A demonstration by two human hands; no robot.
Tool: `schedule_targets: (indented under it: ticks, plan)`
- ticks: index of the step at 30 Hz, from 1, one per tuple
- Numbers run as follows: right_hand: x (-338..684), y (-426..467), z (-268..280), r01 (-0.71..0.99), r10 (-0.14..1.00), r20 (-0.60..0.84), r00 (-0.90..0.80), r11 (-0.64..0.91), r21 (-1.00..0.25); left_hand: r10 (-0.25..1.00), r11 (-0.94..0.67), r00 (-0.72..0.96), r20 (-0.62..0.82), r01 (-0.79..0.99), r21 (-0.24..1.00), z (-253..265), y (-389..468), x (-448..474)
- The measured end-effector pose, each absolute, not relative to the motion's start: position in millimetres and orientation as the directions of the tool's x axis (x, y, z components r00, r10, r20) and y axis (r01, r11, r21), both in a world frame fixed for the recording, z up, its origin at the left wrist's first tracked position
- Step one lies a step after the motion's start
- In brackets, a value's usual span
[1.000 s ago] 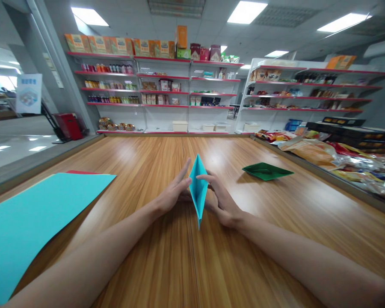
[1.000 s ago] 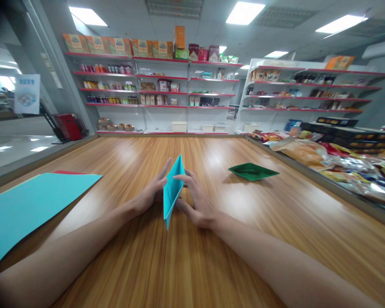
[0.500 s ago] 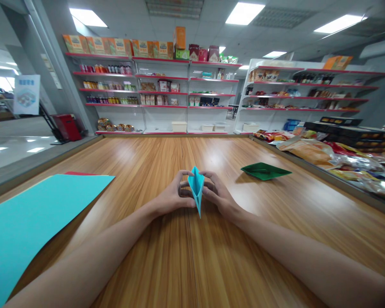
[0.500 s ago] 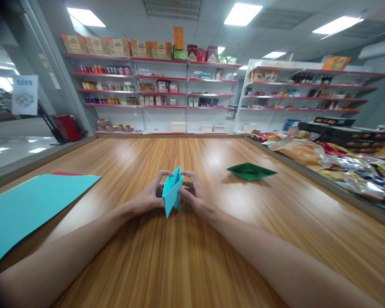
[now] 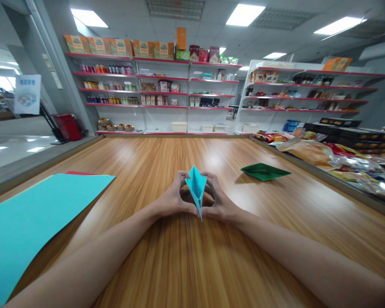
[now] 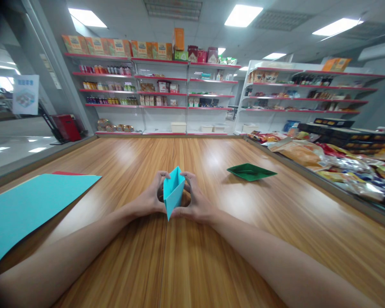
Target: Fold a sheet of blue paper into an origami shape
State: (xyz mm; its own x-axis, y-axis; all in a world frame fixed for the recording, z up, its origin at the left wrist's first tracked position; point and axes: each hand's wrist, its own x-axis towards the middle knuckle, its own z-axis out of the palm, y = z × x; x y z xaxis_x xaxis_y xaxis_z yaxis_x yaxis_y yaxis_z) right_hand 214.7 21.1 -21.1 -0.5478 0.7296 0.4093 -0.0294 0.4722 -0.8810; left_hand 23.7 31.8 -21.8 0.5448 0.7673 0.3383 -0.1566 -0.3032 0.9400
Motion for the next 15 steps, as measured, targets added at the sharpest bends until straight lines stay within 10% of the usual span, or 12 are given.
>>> schedule_targets:
  ticks: [15]
  plan:
    - [207.2,18.9,-20.0,-0.065,0.774,0.386,-0.502,0.412,-0.909,0.779,-0.275,0.521,0.351,-0.219,0.936,-23.6,34.0,21.0]
